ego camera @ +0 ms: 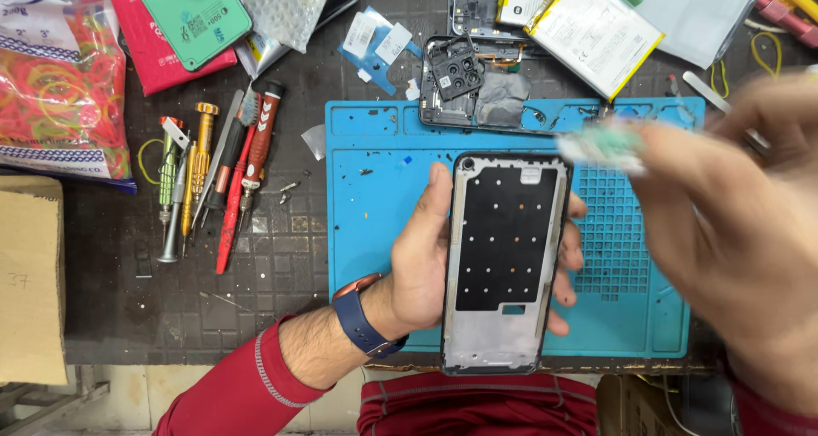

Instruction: The person holds a disassembled phone midframe and scrubs old adhesive residue from its edges with a toothbrush, then uses tweezers and a metal pry tool to scrape residue from the frame edges. They briefly open a cardboard box, continue scraping, then set the frame down and handle a battery and another phone frame on the mat.

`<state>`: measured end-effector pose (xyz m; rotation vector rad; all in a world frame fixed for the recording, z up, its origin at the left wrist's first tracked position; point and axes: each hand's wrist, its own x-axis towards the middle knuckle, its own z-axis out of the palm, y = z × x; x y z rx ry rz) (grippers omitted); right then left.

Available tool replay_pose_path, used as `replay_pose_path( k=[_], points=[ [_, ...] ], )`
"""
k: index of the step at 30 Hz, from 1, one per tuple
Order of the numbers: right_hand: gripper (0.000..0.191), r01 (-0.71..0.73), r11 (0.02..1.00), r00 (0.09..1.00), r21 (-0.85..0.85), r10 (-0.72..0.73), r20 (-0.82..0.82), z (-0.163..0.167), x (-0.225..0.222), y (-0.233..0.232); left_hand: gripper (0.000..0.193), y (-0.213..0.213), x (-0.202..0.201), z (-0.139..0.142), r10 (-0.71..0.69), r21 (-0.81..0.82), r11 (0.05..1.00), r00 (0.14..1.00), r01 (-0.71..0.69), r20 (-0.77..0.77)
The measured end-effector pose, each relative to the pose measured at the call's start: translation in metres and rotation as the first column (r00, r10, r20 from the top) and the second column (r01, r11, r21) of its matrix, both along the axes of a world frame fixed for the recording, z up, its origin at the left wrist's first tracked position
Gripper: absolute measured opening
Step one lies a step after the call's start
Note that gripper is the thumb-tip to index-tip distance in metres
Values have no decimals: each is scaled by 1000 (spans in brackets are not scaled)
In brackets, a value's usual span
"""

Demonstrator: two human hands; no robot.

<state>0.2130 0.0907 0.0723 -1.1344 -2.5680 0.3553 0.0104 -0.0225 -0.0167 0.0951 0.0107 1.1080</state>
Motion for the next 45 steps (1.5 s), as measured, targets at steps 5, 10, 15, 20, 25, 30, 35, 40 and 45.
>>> replay_pose_path(
  k=[5,10,15,20,25,30,35,40,45],
  points=[
    [37,-67,945,995,319,86,-46,-21,-21,31,97,-3,0,-3,-24,-16,1000,999,25,21],
    [48,-196,925,971,324,230,-68,-25,-16,32,94,-2,4,-9,-84,-41,996,996,84,3],
    [51,-399,862,910,313,415,16,-21,-17,33,90,-1,4,-15,-156,-46,987,986,153,-67],
    [55,-457,843,885,285,463,50,-18,-15,42,90,-1,3,-18,-194,-80,979,979,190,-54],
    [52,-300,862,953,409,289,89,-10,-15,43,91,0,2,-19,-210,-75,976,973,203,-96],
    [51,-371,829,926,419,365,98,-12,-22,36,90,-2,2,-20,-204,-58,978,972,199,-119],
    [43,-168,901,985,401,170,32,-20,-9,40,90,-1,3,-23,-210,-61,977,975,206,-66],
    [37,-121,958,965,259,175,-198,-32,-3,31,91,0,3,-22,-207,-52,978,975,203,-80],
    [45,-391,878,830,276,466,-307,-27,-12,25,88,-2,3,-20,-205,-133,976,939,174,-276]
  ],
)
